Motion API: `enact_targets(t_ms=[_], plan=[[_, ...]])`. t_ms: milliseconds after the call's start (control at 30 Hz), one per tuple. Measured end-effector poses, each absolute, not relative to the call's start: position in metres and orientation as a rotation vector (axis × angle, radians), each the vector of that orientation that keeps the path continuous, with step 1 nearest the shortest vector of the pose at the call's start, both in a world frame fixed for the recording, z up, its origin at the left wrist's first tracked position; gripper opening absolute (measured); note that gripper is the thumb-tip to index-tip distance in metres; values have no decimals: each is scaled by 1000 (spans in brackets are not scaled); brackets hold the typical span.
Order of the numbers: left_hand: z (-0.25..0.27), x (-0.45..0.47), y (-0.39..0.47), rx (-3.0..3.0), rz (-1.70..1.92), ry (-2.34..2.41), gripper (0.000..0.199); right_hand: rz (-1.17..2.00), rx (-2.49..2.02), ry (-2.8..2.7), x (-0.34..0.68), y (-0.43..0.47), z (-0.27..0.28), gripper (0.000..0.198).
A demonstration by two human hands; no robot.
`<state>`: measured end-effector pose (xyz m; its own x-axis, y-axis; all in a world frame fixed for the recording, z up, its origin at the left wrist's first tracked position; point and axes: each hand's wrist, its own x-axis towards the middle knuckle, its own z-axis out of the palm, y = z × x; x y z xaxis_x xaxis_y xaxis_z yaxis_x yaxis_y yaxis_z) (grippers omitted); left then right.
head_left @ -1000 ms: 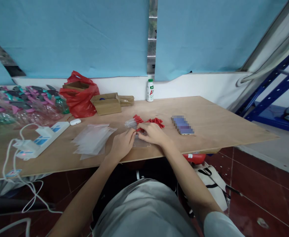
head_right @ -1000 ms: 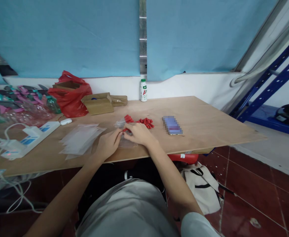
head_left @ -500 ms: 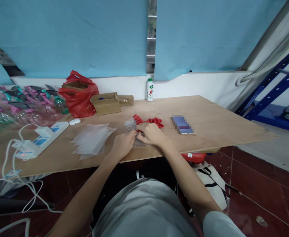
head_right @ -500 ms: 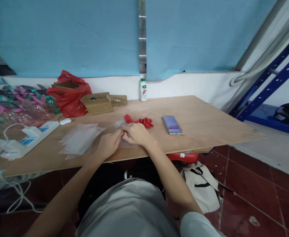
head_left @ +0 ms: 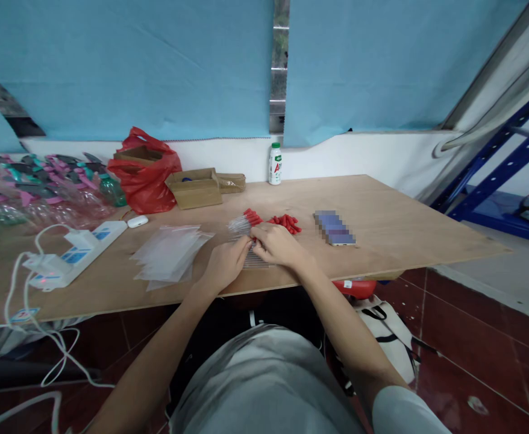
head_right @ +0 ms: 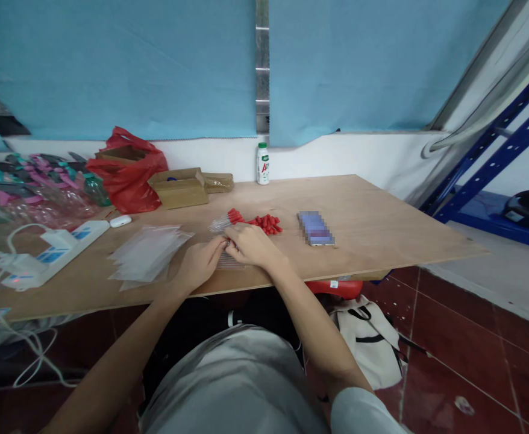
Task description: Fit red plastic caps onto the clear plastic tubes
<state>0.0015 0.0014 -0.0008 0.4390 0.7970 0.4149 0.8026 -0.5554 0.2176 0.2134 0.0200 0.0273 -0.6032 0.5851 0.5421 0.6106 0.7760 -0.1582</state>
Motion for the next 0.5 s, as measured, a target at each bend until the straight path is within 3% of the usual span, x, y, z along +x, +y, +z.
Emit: enact_targets(t_ms=[267, 500], plan=[[5, 1, -4, -2561, -926, -1531, 42, 81, -816, -2305, 220, 18, 31, 17], [6, 3, -5, -2494, -1036, -1532, 22, 76, -892, -2274, 221, 20, 29, 15]])
